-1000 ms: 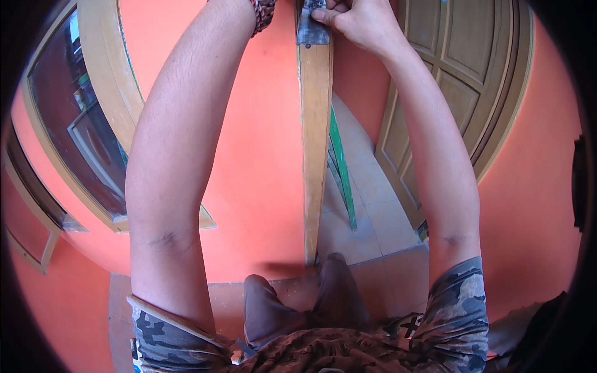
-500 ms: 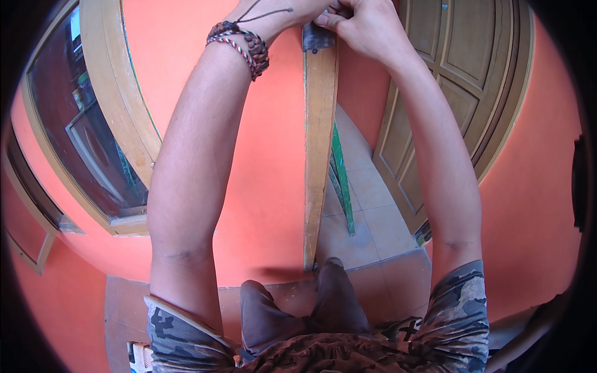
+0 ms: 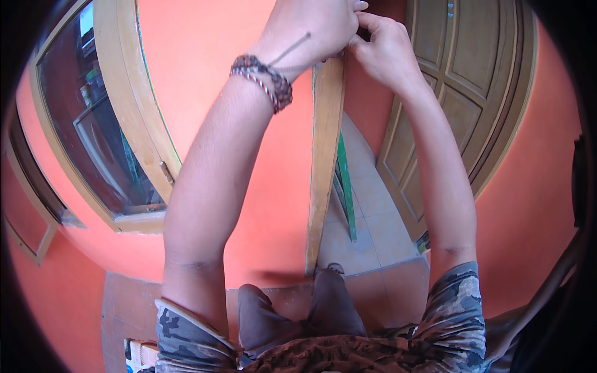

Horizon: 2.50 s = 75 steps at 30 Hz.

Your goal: The person uses a hammer and a metal scraper to work on a wooden door frame. They repeatedly hammer a small metal piece into the frame and scrape along the edge, then pause to retrieve more tools from a nearby bag.

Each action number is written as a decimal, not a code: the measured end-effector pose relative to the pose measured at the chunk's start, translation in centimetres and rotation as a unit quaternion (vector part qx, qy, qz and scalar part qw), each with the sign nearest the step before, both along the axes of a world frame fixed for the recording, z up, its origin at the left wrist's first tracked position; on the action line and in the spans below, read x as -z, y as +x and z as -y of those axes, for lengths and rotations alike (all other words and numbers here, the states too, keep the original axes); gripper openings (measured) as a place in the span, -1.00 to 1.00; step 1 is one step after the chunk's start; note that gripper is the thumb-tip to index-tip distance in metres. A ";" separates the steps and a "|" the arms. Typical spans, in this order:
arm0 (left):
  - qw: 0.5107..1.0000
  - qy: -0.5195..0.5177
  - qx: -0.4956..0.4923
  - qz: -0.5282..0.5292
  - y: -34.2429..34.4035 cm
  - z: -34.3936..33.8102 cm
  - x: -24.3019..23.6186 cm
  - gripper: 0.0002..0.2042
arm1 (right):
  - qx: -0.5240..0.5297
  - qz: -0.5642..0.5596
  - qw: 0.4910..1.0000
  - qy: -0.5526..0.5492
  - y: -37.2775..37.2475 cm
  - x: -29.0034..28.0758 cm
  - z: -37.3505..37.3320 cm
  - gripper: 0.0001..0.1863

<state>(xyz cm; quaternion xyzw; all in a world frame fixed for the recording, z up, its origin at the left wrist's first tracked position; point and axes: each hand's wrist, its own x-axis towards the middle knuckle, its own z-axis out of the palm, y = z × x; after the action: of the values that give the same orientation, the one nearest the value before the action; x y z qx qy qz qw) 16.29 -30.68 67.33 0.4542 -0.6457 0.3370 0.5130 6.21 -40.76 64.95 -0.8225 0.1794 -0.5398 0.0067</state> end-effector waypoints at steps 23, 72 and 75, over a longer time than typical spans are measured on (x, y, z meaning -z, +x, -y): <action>0.977 0.200 -0.014 0.072 -1.4 4.3 -3.4 -0.65 | -0.245 0.289 0.923 0.067 -2.1 -8.8 4.6 -0.51; 0.754 0.150 0.443 -0.462 -3.5 8.0 17.5 -0.69 | -0.336 0.249 0.831 0.367 -2.5 18.8 -0.4 -0.73; 0.763 0.153 0.432 -0.456 -3.8 7.9 17.4 -0.69 | -0.301 0.261 0.845 0.356 -2.7 19.0 -0.4 -0.68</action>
<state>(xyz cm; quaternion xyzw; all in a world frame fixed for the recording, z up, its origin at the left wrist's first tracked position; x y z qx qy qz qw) 12.53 -38.63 49.95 0.3000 -0.5062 -0.2700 0.7622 3.53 -40.32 45.93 -0.6060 0.0942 -0.6050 0.5078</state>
